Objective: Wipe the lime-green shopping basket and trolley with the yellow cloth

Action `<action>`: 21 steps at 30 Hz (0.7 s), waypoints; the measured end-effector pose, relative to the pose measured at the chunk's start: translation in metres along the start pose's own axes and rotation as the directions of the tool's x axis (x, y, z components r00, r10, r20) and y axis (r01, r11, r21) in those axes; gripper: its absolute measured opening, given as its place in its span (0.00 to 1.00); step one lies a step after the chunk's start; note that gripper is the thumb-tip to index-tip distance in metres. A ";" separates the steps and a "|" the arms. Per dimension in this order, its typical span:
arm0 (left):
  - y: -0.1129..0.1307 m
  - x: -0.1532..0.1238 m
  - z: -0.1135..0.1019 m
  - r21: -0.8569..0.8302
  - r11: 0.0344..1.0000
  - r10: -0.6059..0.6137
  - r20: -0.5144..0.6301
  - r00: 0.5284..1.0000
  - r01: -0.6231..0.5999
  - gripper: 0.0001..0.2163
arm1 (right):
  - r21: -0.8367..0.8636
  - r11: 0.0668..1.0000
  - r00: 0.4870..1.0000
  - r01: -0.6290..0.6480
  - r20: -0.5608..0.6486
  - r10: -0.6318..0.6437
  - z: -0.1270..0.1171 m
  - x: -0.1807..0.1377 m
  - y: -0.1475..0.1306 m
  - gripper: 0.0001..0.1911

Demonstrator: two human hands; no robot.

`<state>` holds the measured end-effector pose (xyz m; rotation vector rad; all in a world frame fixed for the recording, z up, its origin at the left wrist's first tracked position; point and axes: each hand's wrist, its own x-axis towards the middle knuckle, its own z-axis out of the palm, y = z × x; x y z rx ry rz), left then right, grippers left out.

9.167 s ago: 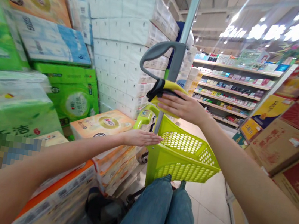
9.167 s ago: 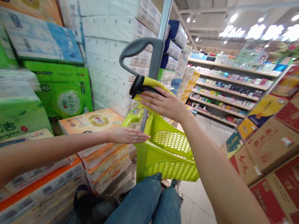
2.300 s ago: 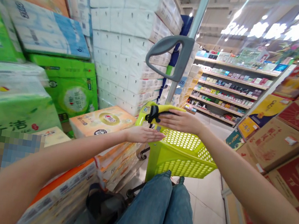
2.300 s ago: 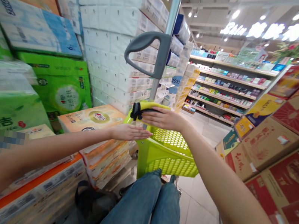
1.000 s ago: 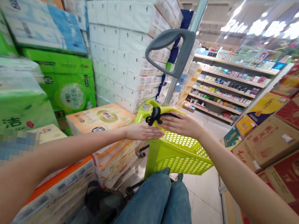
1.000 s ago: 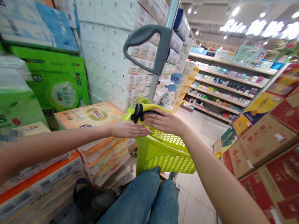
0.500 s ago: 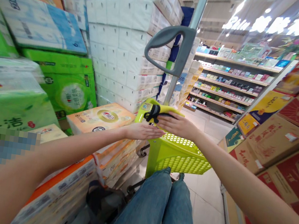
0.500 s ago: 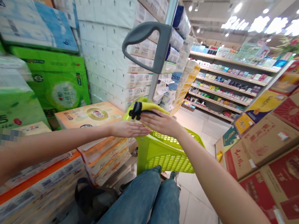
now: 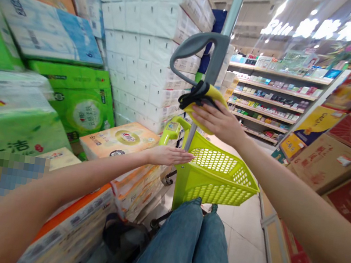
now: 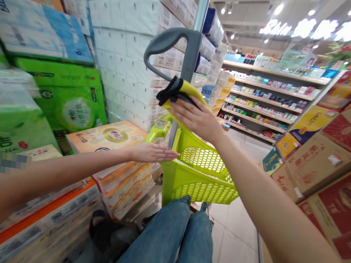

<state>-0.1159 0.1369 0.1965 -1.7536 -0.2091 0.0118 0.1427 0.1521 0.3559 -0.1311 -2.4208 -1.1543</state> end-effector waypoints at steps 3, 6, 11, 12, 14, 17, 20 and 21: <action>0.004 -0.001 0.005 0.089 0.996 0.012 -0.004 1.000 -0.011 0.30 | 0.058 0.987 0.988 0.150 0.018 -0.152 0.023 -0.024 -0.038 0.26; 0.006 -0.003 0.008 0.137 0.991 0.007 -0.002 1.000 -0.007 0.33 | 0.124 0.951 0.958 0.282 0.015 -0.285 0.033 -0.038 -0.053 0.21; 0.001 -0.002 0.002 0.138 0.990 -0.007 -0.042 0.999 0.013 0.29 | 0.135 0.937 0.937 0.323 0.092 -0.337 0.007 -0.017 -0.011 0.24; 0.001 -0.001 0.000 0.093 0.995 -0.017 -0.056 0.998 0.022 0.29 | 0.123 0.951 0.950 0.284 0.100 -0.297 -0.002 -0.010 0.001 0.26; 0.000 -0.001 -0.001 -0.093 0.994 -0.061 -0.078 0.995 0.054 0.29 | 0.095 0.981 0.980 0.170 0.091 -0.179 -0.015 0.004 0.022 0.31; -0.001 0.000 -0.003 -0.434 0.898 -0.111 -0.049 0.993 0.079 0.30 | 0.067 0.998 0.999 0.015 0.042 -0.018 -0.020 0.014 0.030 0.34; -0.005 0.001 -0.008 -0.465 0.883 -0.048 0.047 0.998 0.065 0.31 | 0.038 0.998 0.999 -0.045 -0.003 0.045 -0.004 0.004 0.006 0.34; -0.007 0.003 -0.010 -0.405 0.913 -0.014 0.077 0.997 0.044 0.31 | 0.040 0.999 1.000 -0.030 0.002 0.030 0.004 -0.003 -0.007 0.33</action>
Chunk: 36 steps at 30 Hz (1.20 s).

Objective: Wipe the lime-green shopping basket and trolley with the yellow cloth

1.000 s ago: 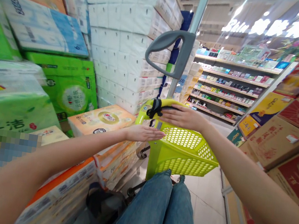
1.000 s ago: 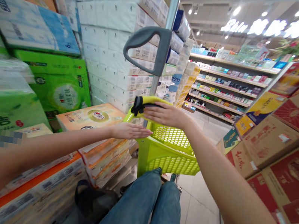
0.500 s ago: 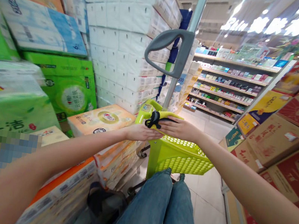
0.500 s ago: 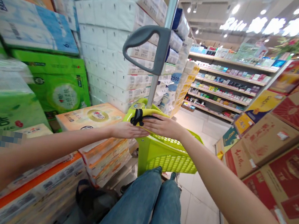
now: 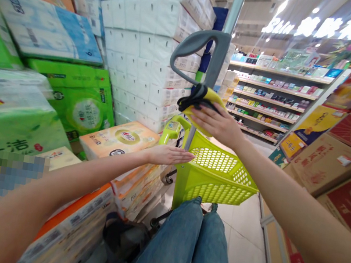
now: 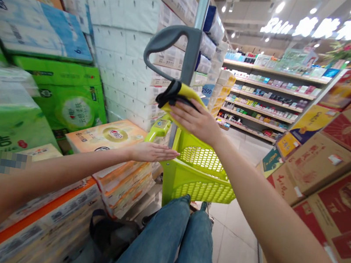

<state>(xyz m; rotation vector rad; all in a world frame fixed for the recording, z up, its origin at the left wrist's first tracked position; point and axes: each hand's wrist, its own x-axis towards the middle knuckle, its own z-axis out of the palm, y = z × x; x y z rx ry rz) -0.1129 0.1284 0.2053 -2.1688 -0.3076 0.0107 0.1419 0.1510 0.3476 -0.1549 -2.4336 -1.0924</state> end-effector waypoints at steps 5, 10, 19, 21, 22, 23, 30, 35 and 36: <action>-0.001 0.006 -0.014 0.289 0.953 0.054 0.130 0.990 -0.090 0.28 | 0.115 0.979 0.983 0.167 0.051 -0.174 0.033 -0.033 -0.044 0.28; -0.001 0.006 -0.013 0.360 0.931 -0.006 0.188 0.982 -0.063 0.31 | 0.115 0.931 0.922 0.345 0.145 -0.360 0.013 -0.020 -0.011 0.26; 0.001 -0.003 0.009 0.108 0.994 -0.003 -0.010 1.000 0.004 0.31 | -0.038 0.999 1.000 0.023 0.003 -0.023 -0.008 0.009 0.013 0.33; 0.004 -0.003 0.014 0.286 0.958 -0.023 -0.057 0.998 0.038 0.31 | -0.052 0.998 1.000 0.019 -0.008 -0.019 0.009 -0.002 -0.010 0.31; 0.005 -0.004 0.017 0.391 0.914 -0.092 -0.062 0.994 0.109 0.31 | -0.047 0.997 0.998 0.060 0.003 -0.060 0.018 -0.008 -0.022 0.29; 0.006 -0.004 0.019 0.483 0.842 -0.233 -0.072 0.970 0.238 0.32 | -0.034 0.992 0.993 0.118 0.020 -0.118 0.025 -0.014 -0.032 0.28; 0.004 -0.003 0.018 0.281 0.814 -0.530 -0.003 0.848 0.509 0.27 | 0.085 0.917 0.909 0.390 0.126 -0.398 0.010 -0.011 -0.004 0.26; 0.001 -0.001 0.007 -0.058 0.998 -0.021 -0.001 1.000 0.021 0.29 | -0.019 0.965 0.960 0.263 0.104 -0.260 -0.022 0.016 0.040 0.33; 0.000 0.000 0.006 -0.058 0.998 -0.026 -0.010 1.000 0.025 0.29 | -0.051 0.975 0.973 0.218 0.085 -0.213 -0.022 0.018 0.039 0.34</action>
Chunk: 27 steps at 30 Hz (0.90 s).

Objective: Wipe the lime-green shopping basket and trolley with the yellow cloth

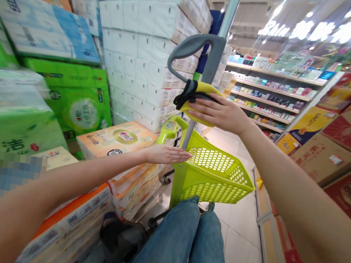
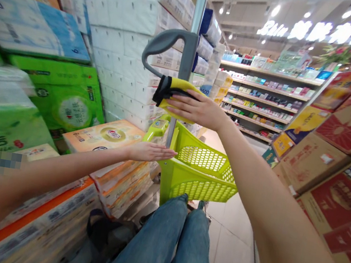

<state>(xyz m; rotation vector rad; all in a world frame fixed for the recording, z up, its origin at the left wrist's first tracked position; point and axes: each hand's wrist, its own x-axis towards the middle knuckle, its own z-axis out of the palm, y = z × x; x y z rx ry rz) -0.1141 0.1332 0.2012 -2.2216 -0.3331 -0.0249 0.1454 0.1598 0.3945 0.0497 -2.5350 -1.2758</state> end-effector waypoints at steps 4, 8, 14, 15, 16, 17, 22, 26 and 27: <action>0.000 -0.001 0.001 0.045 0.999 0.010 -0.084 0.996 -0.006 0.29 | -0.044 0.976 0.973 -0.211 -0.102 0.206 0.022 -0.002 -0.038 0.32; 0.000 -0.002 0.006 0.068 0.998 0.020 -0.104 0.994 -0.013 0.29 | -0.055 0.987 0.985 -0.150 -0.091 0.145 0.051 -0.014 -0.090 0.25; 0.002 -0.002 0.015 0.033 0.999 -0.019 -0.079 0.997 0.021 0.29 | 0.013 0.993 0.993 0.118 -0.007 -0.118 0.048 -0.021 -0.084 0.21; 0.002 -0.002 0.015 0.043 0.999 -0.016 -0.084 0.996 0.020 0.29 | 0.029 0.984 0.984 0.176 0.008 -0.176 0.041 -0.019 -0.071 0.22; 0.001 -0.002 0.014 0.053 0.998 -0.010 -0.091 0.996 0.015 0.29 | 0.040 0.974 0.974 0.223 0.027 -0.224 0.033 -0.015 -0.056 0.23; 0.001 -0.002 0.013 0.062 0.998 -0.001 -0.101 0.995 0.007 0.28 | 0.042 0.968 0.967 0.247 0.051 -0.249 0.023 -0.011 -0.041 0.24; -0.002 0.001 0.003 0.030 1.000 0.000 -0.055 0.998 0.002 0.28 | -0.022 0.996 0.992 0.089 0.092 -0.086 -0.015 0.005 0.014 0.32; -0.003 0.003 -0.004 -0.072 0.997 0.009 0.087 0.996 -0.003 0.29 | -0.001 0.993 0.993 -0.119 -0.012 0.119 -0.002 0.001 -0.006 0.34; -0.003 0.004 -0.005 -0.099 0.995 0.012 0.106 0.994 -0.002 0.30 | 0.015 0.985 0.985 -0.170 -0.040 0.170 0.007 -0.002 -0.019 0.34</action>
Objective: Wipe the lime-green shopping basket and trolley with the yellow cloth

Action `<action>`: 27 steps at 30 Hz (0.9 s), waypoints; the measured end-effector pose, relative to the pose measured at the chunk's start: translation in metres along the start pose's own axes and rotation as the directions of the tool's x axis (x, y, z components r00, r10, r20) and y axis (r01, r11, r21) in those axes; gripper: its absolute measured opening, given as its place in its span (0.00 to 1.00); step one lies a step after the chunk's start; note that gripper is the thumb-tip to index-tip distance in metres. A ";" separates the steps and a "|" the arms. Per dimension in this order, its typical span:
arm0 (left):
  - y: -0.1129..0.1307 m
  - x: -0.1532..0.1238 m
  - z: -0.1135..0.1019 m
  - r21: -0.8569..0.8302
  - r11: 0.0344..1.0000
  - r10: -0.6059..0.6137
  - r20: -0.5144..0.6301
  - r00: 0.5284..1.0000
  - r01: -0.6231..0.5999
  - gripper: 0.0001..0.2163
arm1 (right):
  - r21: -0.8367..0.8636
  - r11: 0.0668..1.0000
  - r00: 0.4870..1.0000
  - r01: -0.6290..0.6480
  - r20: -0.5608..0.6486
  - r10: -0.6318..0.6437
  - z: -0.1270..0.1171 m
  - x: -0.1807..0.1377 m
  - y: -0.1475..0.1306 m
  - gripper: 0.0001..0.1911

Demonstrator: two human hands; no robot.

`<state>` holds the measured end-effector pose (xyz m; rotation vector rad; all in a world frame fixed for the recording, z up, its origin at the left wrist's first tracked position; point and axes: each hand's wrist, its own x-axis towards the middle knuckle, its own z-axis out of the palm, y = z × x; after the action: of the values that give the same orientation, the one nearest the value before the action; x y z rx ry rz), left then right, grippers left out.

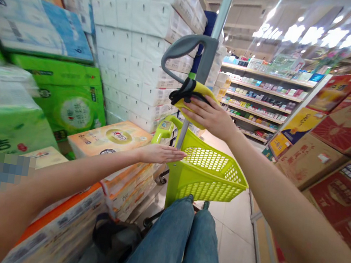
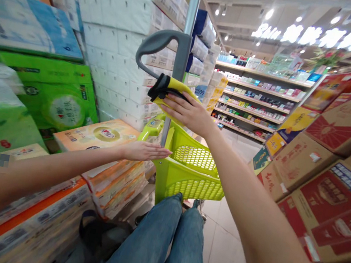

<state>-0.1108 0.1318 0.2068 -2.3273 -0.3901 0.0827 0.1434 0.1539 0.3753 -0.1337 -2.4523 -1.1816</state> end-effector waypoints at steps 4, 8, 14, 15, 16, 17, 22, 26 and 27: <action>0.001 0.001 -0.002 -0.059 0.998 -0.005 0.019 1.000 0.006 0.30 | 0.063 0.994 0.996 -0.089 -0.024 0.091 0.037 -0.025 -0.055 0.34; 0.002 0.002 -0.001 -0.077 0.997 -0.005 0.005 1.000 0.005 0.30 | 0.022 0.986 0.986 -0.162 -0.043 0.163 0.059 -0.042 -0.089 0.31; 0.001 0.001 0.001 -0.165 0.986 -0.016 0.051 0.999 0.025 0.31 | 0.036 0.988 0.987 0.150 0.049 -0.152 0.025 -0.029 -0.038 0.31; 0.001 0.001 0.001 -0.168 0.985 -0.018 0.044 0.999 0.025 0.31 | 0.053 0.984 0.984 0.169 0.048 -0.172 0.014 -0.022 -0.022 0.32; 0.000 0.001 0.001 -0.164 0.986 -0.020 0.030 0.999 0.025 0.31 | 0.064 0.988 0.989 0.142 0.039 -0.144 0.003 -0.015 -0.007 0.33; 0.000 0.000 0.002 -0.153 0.988 -0.023 0.009 1.000 0.024 0.31 | 0.074 0.991 0.993 0.114 0.033 -0.116 -0.007 -0.008 0.007 0.35; 0.001 -0.002 0.005 -0.026 1.000 -0.014 -0.143 0.990 0.010 0.30 | 0.073 0.997 1.000 -0.002 0.015 0.000 -0.015 0.007 0.014 0.34; 0.002 -0.002 0.017 0.086 0.996 -0.002 -0.187 0.982 0.018 0.32 | 0.026 0.998 0.998 -0.051 -0.028 0.052 0.025 -0.021 -0.044 0.29; 0.002 -0.003 0.022 0.115 0.993 -0.007 -0.195 0.981 0.030 0.33 | 0.022 1.000 1.000 -0.003 -0.014 0.004 0.035 -0.030 -0.059 0.27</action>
<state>-0.1166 0.1444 0.1893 -2.1910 -0.3006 -0.1269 0.1441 0.1465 0.3007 -0.1230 -2.4511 -1.1498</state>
